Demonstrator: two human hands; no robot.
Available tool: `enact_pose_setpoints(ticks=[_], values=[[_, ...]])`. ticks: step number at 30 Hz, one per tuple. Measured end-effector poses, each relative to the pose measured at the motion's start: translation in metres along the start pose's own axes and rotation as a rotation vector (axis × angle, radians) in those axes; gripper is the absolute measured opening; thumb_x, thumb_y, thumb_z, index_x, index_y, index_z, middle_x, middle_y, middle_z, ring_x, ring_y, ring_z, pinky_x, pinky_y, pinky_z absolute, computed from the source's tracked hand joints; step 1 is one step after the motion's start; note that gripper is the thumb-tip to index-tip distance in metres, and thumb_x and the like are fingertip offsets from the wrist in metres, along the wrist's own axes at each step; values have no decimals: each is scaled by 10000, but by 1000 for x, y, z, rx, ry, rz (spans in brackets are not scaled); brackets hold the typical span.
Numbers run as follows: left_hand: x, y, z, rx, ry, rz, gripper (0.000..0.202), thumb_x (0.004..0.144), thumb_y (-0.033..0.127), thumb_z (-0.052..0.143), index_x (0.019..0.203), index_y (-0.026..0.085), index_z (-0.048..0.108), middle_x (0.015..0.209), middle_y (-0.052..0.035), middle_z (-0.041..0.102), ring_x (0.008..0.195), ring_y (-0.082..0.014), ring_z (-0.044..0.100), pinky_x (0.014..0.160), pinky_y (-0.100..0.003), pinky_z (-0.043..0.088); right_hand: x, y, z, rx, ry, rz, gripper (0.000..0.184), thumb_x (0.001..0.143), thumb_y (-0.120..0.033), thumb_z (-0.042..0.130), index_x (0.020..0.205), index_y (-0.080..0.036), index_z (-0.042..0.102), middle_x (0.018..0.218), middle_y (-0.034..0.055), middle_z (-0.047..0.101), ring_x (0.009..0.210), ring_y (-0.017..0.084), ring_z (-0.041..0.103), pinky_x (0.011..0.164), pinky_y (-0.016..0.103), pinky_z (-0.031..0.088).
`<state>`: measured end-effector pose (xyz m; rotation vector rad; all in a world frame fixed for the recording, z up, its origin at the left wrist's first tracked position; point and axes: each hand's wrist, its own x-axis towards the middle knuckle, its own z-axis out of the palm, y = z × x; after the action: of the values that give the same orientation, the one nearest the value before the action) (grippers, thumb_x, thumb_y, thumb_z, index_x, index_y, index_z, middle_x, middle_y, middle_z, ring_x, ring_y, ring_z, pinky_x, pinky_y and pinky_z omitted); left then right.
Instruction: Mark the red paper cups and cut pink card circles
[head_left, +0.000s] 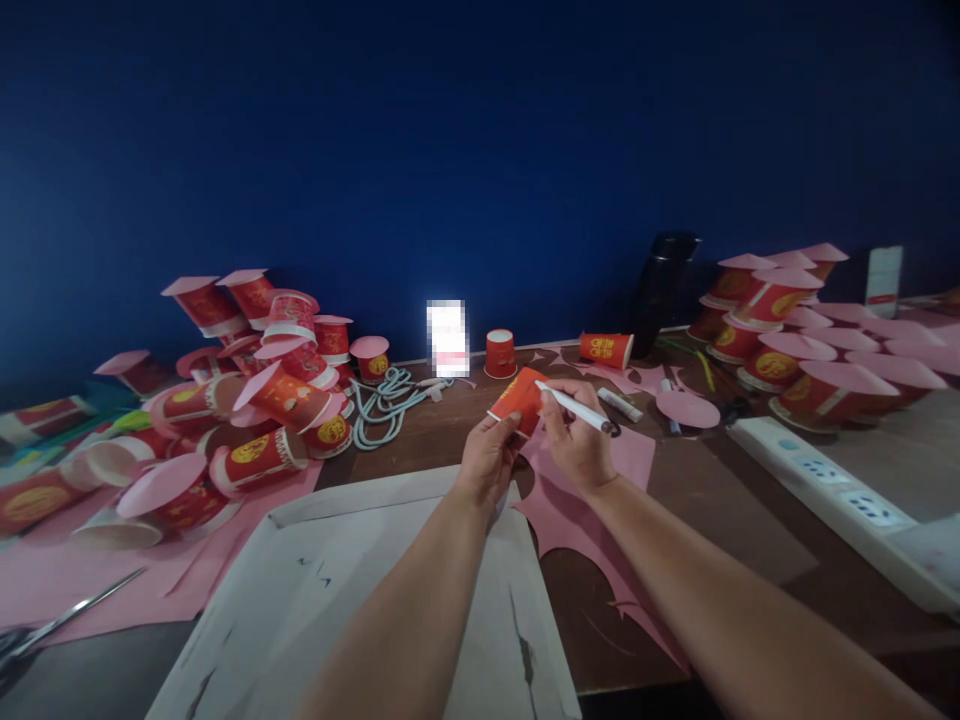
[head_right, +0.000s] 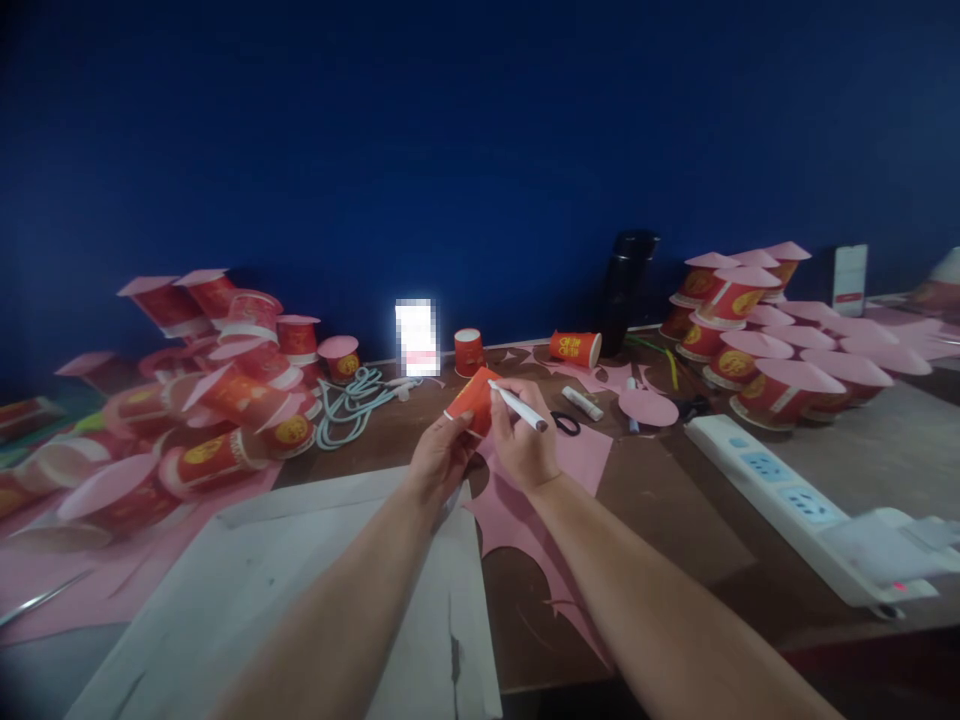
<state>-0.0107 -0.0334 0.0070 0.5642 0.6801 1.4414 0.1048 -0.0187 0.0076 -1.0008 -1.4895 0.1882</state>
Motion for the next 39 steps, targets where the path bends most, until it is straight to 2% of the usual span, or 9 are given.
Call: enact_pose_setpoints(ticks=[8,15,31,39], values=[[3,-2,-3,-16,-5,12,217,644,197,760,838,137,683,903,-58,710,794,-122,644,790,-242,485,-1,1,1,10,1,39,174,899,-321,520,1028,-208,553,914,49,609,731,151,612,672,311,525],[4,-2,-3,-38,23,10,244,637,178,757,862,128,677,866,-49,713,735,-105,643,729,-216,488,-4,4,3,37,-13,67,195,895,-337,526,1049,-219,538,913,48,619,721,154,612,688,326,531],[5,-2,-4,-58,39,11,241,641,180,756,863,129,680,844,-35,709,725,-97,640,726,-218,477,-3,-3,1,1,-20,71,184,890,-352,530,1004,-210,560,834,31,612,678,143,573,651,298,489],[2,-5,2,-3,48,96,257,612,204,774,844,125,697,825,-51,710,715,-104,635,758,-241,472,-2,-3,0,46,1,75,167,886,-326,542,999,-204,558,786,13,588,630,131,532,640,298,479]])
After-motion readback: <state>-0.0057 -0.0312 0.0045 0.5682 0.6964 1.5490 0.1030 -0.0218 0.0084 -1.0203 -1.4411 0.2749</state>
